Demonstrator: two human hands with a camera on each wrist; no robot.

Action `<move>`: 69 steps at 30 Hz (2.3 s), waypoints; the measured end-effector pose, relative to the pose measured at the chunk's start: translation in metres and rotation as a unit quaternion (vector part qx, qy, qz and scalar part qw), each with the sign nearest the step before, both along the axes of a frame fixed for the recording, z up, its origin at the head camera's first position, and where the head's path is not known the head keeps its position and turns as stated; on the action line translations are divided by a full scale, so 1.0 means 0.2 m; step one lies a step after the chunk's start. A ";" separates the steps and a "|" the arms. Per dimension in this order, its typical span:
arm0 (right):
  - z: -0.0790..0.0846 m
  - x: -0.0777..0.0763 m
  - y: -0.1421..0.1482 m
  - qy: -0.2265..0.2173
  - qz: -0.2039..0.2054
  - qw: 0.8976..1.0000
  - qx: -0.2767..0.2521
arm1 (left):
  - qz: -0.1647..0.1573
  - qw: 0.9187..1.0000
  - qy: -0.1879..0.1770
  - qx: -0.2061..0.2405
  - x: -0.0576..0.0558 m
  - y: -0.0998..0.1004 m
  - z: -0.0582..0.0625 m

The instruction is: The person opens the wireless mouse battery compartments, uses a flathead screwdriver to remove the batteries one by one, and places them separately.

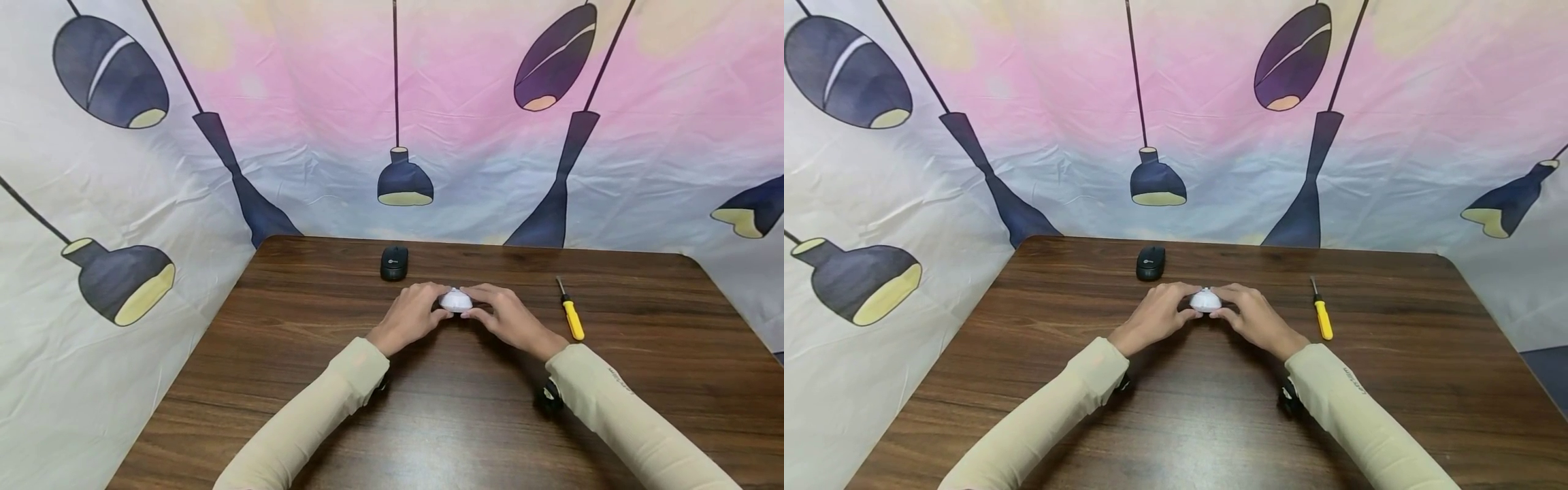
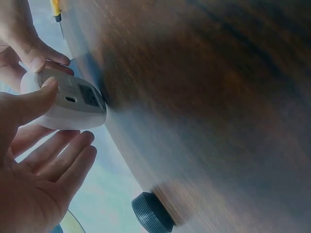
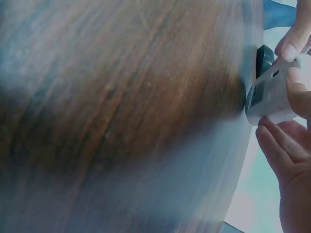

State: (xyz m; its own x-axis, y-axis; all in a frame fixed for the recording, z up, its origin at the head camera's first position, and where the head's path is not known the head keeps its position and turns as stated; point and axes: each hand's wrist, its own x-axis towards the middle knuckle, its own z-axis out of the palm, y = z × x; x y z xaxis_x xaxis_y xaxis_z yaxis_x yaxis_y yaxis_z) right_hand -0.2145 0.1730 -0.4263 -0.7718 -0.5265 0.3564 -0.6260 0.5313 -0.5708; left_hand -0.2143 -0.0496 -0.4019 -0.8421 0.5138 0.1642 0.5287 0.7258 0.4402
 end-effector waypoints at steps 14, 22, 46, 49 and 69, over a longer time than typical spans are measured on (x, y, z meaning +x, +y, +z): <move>0.02 0.00 -0.02 0.043 -0.009 0.999 0.001 | 0.010 0.997 -0.010 0.070 0.00 -0.02 0.02; 0.04 -0.01 -0.04 0.045 -0.010 0.999 -0.016 | 0.009 0.994 -0.036 0.100 0.00 -0.02 0.03; 0.05 -0.02 -0.09 -0.025 -0.055 0.998 -0.024 | 0.048 0.977 -0.127 0.164 -0.02 -0.01 0.01; 0.05 -0.01 -0.10 -0.037 -0.059 0.997 -0.036 | 0.056 0.974 -0.136 0.171 -0.02 0.00 0.01; 0.04 -0.01 -0.10 -0.069 -0.072 0.993 -0.058 | 0.079 0.950 -0.213 0.215 -0.04 0.00 -0.01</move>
State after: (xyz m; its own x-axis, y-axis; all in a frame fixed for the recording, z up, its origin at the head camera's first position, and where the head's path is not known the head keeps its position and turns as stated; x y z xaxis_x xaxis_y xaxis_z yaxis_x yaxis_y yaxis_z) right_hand -0.2169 0.1522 -0.4176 -0.8817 -0.3686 0.2946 -0.4604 0.5354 -0.7081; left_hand -0.2216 -0.0491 -0.4041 -0.9402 0.3379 -0.0432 0.1350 0.4861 0.8634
